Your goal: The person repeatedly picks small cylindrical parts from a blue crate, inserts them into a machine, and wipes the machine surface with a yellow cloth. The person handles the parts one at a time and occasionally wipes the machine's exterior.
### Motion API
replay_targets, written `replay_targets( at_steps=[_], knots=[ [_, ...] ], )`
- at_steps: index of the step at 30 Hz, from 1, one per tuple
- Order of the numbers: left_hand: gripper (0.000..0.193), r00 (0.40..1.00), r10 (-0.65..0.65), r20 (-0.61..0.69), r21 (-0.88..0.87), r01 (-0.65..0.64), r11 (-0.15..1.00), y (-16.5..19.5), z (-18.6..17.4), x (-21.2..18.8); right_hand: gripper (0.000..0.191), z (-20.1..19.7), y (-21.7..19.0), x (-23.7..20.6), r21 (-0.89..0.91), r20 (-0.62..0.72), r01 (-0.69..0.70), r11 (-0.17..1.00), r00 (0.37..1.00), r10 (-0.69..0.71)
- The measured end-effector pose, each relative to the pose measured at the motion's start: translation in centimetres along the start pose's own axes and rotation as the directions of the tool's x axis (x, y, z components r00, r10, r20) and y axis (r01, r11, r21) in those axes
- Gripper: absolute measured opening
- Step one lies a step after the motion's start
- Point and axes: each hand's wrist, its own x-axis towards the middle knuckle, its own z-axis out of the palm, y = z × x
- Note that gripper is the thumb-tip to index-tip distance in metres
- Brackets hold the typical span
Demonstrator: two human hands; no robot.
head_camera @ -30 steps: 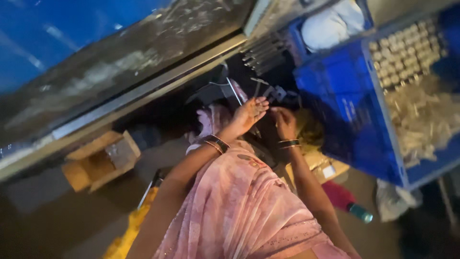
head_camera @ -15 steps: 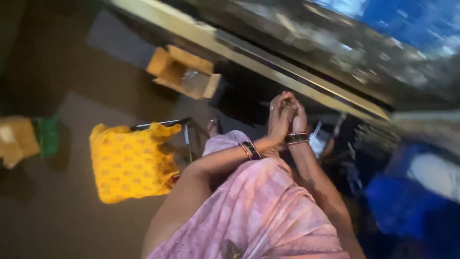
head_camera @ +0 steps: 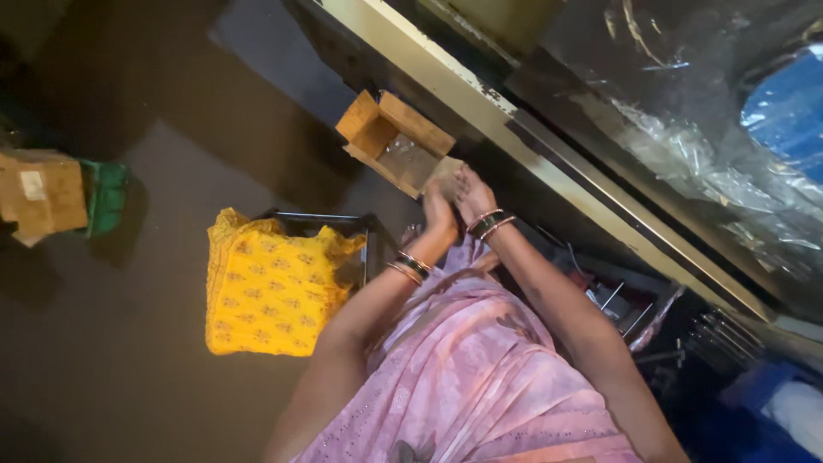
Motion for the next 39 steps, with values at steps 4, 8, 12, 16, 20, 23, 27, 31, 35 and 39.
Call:
replay_targets(
  at_steps=[4,8,12,16,20,23,27,31,35,39],
  knots=[
    [0.042,0.994,-0.072,-0.081,-0.103,0.064,0.993,4.8,0.1,3.7,0.061,2.2,-1.6,0.8,-0.037,0.003,0.028,0.999,1.000,-0.028],
    [0.046,0.996,-0.073,-0.052,-0.086,0.068,0.994,5.9,-0.1,6.2,0.067,-0.6,-3.4,-1.0,-0.011,0.002,0.074,0.997,0.997,-0.074],
    [0.051,0.981,-0.150,0.125,0.071,0.142,0.987,1.2,1.6,5.6,0.064,-6.2,-4.7,-4.7,0.114,-0.072,0.197,0.974,0.979,-0.190],
    [0.056,0.810,-0.438,0.390,0.397,0.281,0.874,-8.1,4.2,0.8,0.059,-13.5,-4.7,-10.5,0.247,-0.198,0.355,0.902,0.929,-0.311],
    [0.061,0.461,-0.800,0.383,0.797,0.274,0.539,-16.6,4.7,-7.0,0.055,-22.5,-2.3,-19.3,0.438,-0.322,0.588,0.680,0.809,-0.491],
    [0.058,0.304,-0.934,0.189,0.947,0.196,0.256,-21.7,3.9,-12.4,0.042,-29.0,0.9,-26.9,0.229,-0.723,0.712,0.664,0.581,-0.374],
    [0.056,0.135,-0.988,0.076,0.993,0.078,0.087,-28.3,2.2,-17.2,0.045,-36.2,6.8,-36.6,0.160,-0.795,0.904,0.396,0.356,-0.490],
    [0.054,-0.001,-1.000,0.028,0.999,0.019,0.028,-34.4,0.3,-20.7,0.050,-40.3,11.5,-42.8,-0.317,-0.942,0.502,0.805,-0.065,-0.330],
    [0.052,-0.150,-0.987,0.062,0.998,0.011,0.061,-38.3,-0.5,-23.3,0.063,-43.9,14.7,-45.0,-0.538,-0.589,-0.533,0.653,-0.317,-0.744],
    [0.057,-0.041,-0.998,-0.043,0.995,0.087,-0.047,-40.9,-0.4,-25.5,0.043,-48.0,16.5,-45.9,-0.751,-0.388,-0.487,0.445,-0.220,-0.895]
  ],
)
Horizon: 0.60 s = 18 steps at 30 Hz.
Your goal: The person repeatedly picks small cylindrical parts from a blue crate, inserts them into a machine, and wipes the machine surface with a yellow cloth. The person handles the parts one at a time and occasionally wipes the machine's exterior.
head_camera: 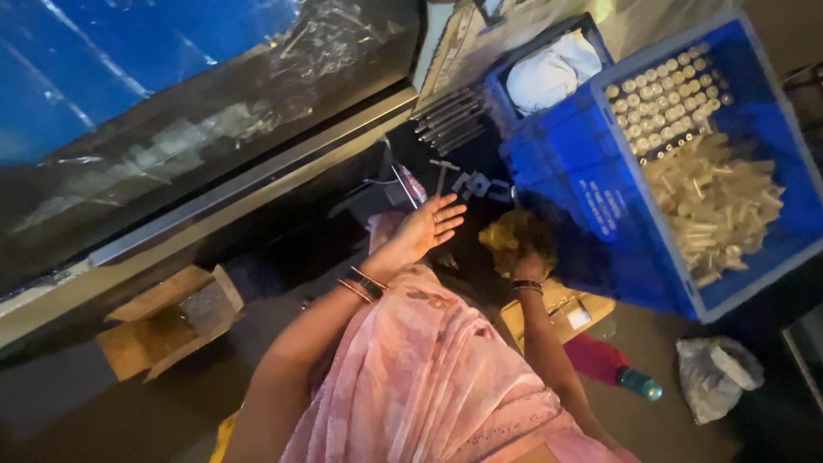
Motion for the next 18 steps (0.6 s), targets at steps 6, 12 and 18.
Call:
replay_targets(
  at_steps=[6,12,18],
  knots=[
    [0.061,0.999,-0.034,-0.012,-0.153,0.031,0.988,-0.3,0.4,3.3,0.021,-1.7,3.4,0.9,0.419,0.237,-0.551,0.721,0.833,0.499],
    [0.066,0.987,-0.158,0.016,-0.171,0.159,0.972,-2.1,3.2,5.5,0.064,-4.1,-5.8,2.4,0.522,0.109,0.078,0.849,0.982,-0.157],
    [0.064,0.964,-0.184,0.193,-0.047,0.196,0.979,-1.5,7.6,4.8,0.048,-0.6,-9.5,4.0,0.833,0.028,-0.168,0.528,0.964,0.263]
  ],
)
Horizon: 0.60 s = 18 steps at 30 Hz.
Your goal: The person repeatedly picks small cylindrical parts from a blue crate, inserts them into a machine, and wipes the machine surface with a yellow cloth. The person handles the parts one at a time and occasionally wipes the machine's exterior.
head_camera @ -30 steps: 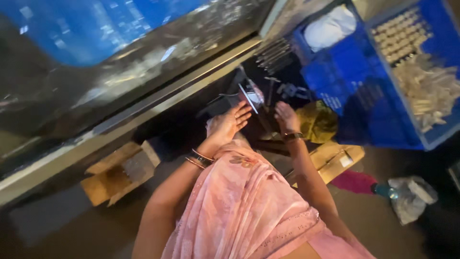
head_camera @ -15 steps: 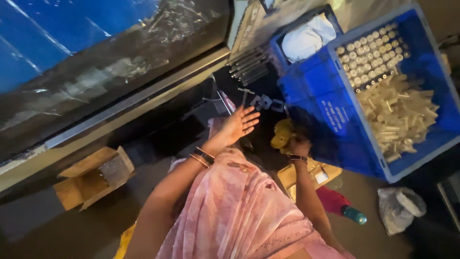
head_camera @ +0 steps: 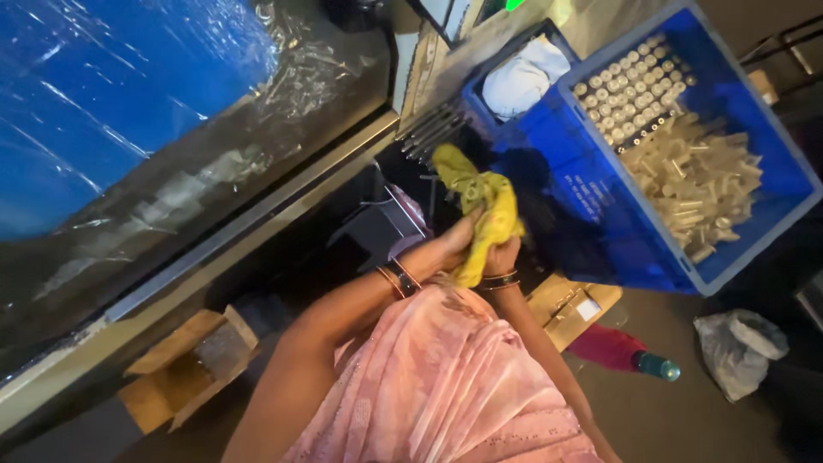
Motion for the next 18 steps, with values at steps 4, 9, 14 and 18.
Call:
replay_targets(
  at_steps=[4,9,14,18],
  knots=[
    [0.052,0.983,0.081,0.162,-0.130,-0.060,0.990,-0.4,0.9,-1.0,0.036,-1.8,2.4,0.2,-0.231,-0.056,-0.061,0.971,0.997,0.049],
    [0.059,0.943,0.031,0.332,0.023,-0.041,0.999,-0.8,-0.5,-1.9,0.040,-1.5,1.9,2.2,0.372,-0.147,-0.366,0.853,0.884,0.444],
    [0.083,0.988,0.121,0.095,0.078,-0.128,0.989,3.1,-1.4,-4.5,0.048,-1.6,-1.1,5.0,0.706,-0.025,-0.282,0.650,0.907,0.421],
    [0.086,0.911,0.314,-0.266,0.250,-0.249,0.936,5.1,1.6,-6.1,0.050,0.1,-2.9,4.1,0.701,0.097,-0.255,0.666,0.959,0.265]
  ],
)
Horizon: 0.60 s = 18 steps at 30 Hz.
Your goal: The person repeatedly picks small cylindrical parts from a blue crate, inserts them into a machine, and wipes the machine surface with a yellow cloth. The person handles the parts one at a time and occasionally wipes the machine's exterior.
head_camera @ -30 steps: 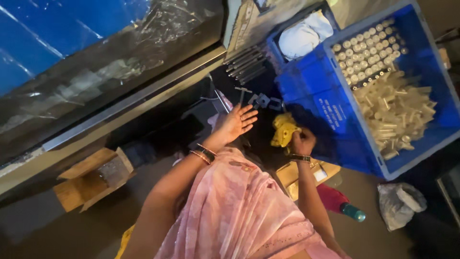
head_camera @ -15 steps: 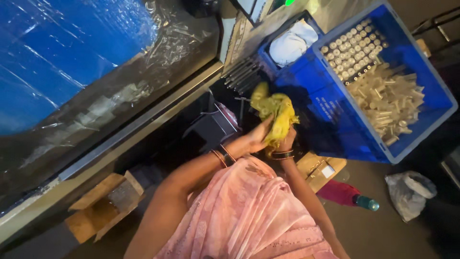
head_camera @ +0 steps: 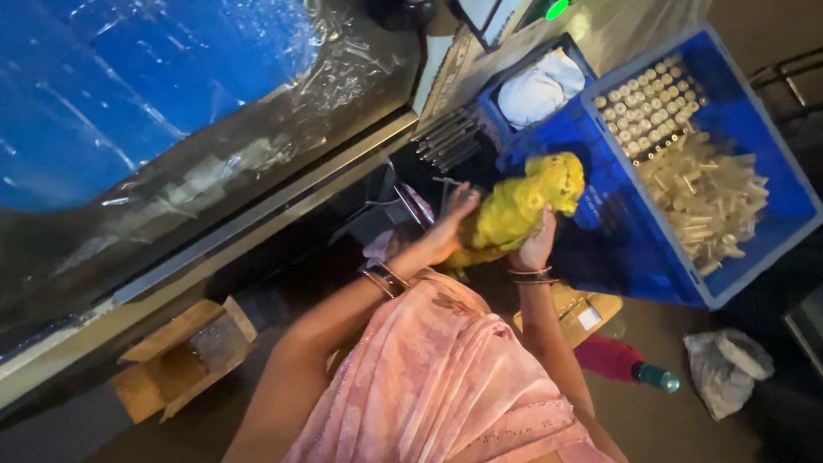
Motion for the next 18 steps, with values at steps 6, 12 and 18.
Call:
replay_targets(
  at_steps=[6,12,18],
  knots=[
    [0.087,0.762,0.640,-0.103,0.201,-0.614,0.763,1.0,4.1,0.8,0.055,2.5,6.6,-0.2,-0.384,0.071,0.109,0.917,0.994,-0.088],
    [0.045,0.791,0.561,-0.242,0.125,-0.548,0.827,0.2,-0.5,2.7,0.061,1.4,7.6,-1.9,0.065,0.116,-0.366,0.928,0.927,0.357],
    [0.039,0.901,0.312,-0.302,0.060,-0.308,0.949,1.5,-3.0,2.1,0.072,-1.3,6.5,-4.5,0.032,0.310,-0.430,0.902,0.862,0.400]
  ],
)
